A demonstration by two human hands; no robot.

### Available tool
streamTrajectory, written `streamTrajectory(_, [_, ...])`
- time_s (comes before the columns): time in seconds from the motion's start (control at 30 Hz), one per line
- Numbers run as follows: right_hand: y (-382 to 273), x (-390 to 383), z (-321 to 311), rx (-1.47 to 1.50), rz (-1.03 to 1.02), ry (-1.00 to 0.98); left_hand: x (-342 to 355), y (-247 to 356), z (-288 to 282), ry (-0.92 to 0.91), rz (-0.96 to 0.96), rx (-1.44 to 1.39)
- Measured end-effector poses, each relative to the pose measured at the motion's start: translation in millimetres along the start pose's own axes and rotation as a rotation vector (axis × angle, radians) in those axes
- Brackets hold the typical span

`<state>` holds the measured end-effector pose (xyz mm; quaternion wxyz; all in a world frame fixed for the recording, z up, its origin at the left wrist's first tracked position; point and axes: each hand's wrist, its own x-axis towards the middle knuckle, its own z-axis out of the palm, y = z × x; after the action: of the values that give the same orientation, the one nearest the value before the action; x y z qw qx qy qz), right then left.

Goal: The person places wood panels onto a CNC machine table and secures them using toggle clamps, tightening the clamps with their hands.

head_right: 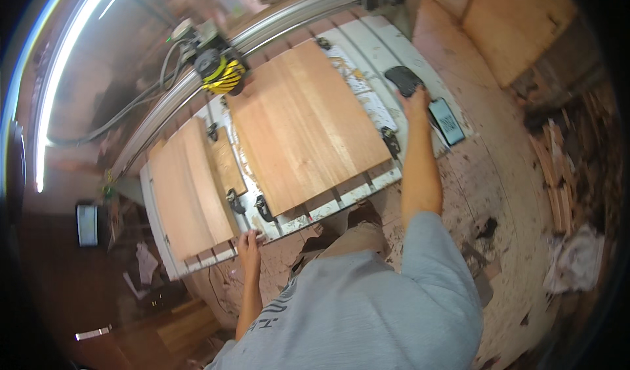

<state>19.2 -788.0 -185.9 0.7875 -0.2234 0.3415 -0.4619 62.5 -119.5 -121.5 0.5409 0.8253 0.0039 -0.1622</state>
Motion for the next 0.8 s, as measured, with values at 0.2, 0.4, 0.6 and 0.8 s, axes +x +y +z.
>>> streamTrajectory(0.2, [-19.0, -77.7, 19.3, -0.872, -0.120, -0.018, 12.6, 72.6, 53.8, 0.241, 0.138, 0.255])
streamTrajectory(0.4, [-67.6, -171.3, 30.9, -1.546, -0.297, -0.751, 23.6, 77.1, 70.5, 0.337, 0.195, 0.372])
streamTrajectory(0.6, [-66.4, -165.1, 28.5, -1.645, -0.581, -1.151, 38.7, 63.3, 65.7, 0.374, 0.279, 0.573])
streamTrajectory(0.8, [-56.2, -158.2, 38.8, -1.951, -0.644, -1.095, 40.7, 66.7, 61.5, 0.335, 0.339, 0.625])
